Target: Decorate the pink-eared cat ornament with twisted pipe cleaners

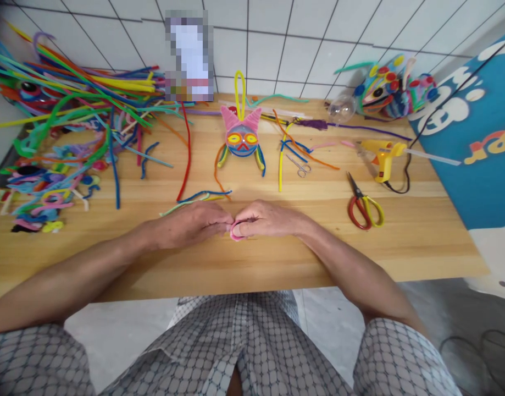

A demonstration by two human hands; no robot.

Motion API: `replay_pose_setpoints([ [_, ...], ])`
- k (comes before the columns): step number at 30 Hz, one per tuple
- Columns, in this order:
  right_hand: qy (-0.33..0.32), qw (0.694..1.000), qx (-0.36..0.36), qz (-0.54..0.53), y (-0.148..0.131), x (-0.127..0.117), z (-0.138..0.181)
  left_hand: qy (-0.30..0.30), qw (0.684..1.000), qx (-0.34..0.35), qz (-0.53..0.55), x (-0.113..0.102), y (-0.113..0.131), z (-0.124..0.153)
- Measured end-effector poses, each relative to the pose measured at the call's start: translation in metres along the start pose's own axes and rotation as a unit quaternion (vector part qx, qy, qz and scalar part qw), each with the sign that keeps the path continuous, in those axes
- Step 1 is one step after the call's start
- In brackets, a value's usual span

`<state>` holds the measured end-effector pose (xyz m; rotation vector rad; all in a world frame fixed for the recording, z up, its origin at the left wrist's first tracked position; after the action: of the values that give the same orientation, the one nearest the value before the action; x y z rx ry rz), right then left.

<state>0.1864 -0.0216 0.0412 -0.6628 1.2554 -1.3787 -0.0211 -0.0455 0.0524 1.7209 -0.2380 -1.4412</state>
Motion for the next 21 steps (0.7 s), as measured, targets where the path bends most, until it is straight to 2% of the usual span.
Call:
replay_pose_setpoints([
  [4,0.16,0.983,-0.086,0.014,-0.002,0.009,0.0,0.044,0.999,0.001,0.019,-0.004,-0.005,0.002],
  [8,0.289,0.932,-0.19,0.106,-0.005,0.015,0.002,0.098,0.995,0.031,0.007,-0.009,-0.009,0.004],
  [11,0.365,0.89,-0.232,0.145,-0.006,0.015,0.008,0.138,0.99,0.027,-0.01,-0.017,-0.013,0.006],
  [14,0.408,0.866,-0.241,0.162,-0.005,0.014,0.012,0.16,0.987,0.016,-0.015,-0.026,-0.016,0.009],
  [18,0.418,0.858,-0.252,0.159,-0.002,0.015,0.01,0.154,0.988,-0.004,0.004,-0.033,-0.018,0.01],
  [21,0.433,0.858,-0.237,0.144,-0.003,0.015,0.008,0.146,0.987,-0.032,0.06,-0.036,-0.022,0.011],
])
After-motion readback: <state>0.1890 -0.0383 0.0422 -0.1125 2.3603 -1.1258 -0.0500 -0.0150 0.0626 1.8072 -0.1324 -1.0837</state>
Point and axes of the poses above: each hand's wrist, its own z-axis away from the middle knuckle, its own x-axis out of the palm, y = z × x, the point moved 2 cm from there along -z, towards the middle knuckle, and after that the axes turned 7 degrees about -y, right-handed, at the moved point
